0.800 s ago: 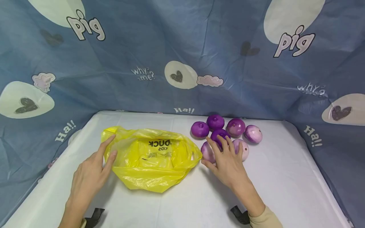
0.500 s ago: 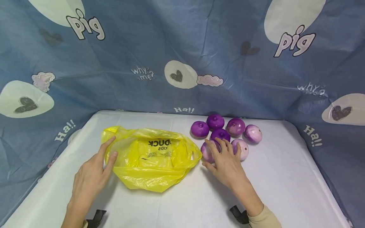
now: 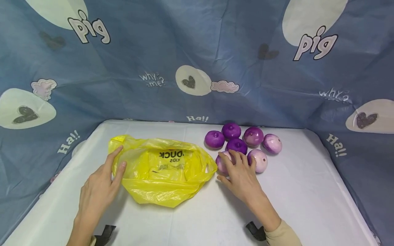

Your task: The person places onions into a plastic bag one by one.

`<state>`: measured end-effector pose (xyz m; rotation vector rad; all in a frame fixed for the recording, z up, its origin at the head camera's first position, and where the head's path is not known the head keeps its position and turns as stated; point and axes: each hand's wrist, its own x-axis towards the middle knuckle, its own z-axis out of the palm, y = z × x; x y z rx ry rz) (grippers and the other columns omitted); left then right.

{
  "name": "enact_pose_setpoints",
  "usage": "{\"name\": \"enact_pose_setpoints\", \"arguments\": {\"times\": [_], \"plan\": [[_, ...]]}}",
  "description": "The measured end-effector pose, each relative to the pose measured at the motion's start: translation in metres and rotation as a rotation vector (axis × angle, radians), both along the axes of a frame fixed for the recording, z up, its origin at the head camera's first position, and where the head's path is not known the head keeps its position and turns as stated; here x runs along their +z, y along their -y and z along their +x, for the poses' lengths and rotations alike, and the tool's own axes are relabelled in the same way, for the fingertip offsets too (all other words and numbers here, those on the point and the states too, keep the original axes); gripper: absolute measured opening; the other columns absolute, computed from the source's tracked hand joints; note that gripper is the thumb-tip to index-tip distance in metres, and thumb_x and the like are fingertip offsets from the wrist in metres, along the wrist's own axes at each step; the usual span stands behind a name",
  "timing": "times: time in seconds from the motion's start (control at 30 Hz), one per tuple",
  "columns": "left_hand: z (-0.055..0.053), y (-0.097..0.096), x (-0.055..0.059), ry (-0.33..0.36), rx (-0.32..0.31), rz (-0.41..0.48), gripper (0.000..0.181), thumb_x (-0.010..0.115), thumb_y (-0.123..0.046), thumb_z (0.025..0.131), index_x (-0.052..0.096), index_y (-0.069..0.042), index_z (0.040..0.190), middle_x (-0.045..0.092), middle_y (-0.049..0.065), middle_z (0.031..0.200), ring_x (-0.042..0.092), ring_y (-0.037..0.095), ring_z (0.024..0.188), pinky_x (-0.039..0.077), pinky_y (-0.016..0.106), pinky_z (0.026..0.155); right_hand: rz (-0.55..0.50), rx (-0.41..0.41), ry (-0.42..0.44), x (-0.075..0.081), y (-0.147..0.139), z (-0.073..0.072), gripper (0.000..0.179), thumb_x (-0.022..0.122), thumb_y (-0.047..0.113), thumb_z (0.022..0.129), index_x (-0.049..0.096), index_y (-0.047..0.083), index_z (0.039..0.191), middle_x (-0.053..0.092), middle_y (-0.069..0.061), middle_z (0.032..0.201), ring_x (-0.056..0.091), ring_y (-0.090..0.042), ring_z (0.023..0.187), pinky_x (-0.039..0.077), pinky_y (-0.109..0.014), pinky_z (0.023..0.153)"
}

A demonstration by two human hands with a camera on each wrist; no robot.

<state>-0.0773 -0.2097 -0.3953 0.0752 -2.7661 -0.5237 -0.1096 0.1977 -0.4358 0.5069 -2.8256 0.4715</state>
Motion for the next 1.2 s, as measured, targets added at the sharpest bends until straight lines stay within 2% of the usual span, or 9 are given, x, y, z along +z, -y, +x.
{"name": "enact_pose_setpoints", "arguments": {"times": [0.6,0.87,1.2], "plan": [[-0.003,-0.002,-0.002,-0.024,0.013,0.037,0.054,0.049,-0.047,0.114,0.041,-0.035,0.166,0.075,0.026,0.102,0.065,0.036,0.063,0.043,0.042,0.050,-0.012,-0.015,-0.032,-0.010,0.003,-0.006,0.069,0.089,0.034,0.090,0.058,0.021,0.150,0.059,-0.023,0.146,0.056,-0.046,0.134,0.032,-0.080,0.110],[-0.002,-0.002,-0.003,0.005,0.010,0.054,0.055,0.047,-0.049,0.114,0.040,-0.034,0.166,0.075,0.024,0.104,0.065,0.033,0.064,0.042,0.040,0.050,-0.005,-0.024,-0.027,-0.011,0.003,-0.006,0.070,0.087,0.034,0.091,0.057,0.020,0.152,0.059,-0.024,0.145,0.056,-0.047,0.134,0.031,-0.079,0.110],[-0.002,0.000,-0.003,-0.008,0.015,0.068,0.056,0.047,-0.049,0.114,0.038,-0.033,0.167,0.076,0.026,0.110,0.072,0.043,0.077,0.048,0.048,0.054,0.007,-0.033,-0.024,-0.011,0.004,-0.008,0.068,0.085,0.035,0.093,0.056,0.020,0.153,0.059,-0.024,0.145,0.057,-0.048,0.131,0.030,-0.080,0.112]]}}
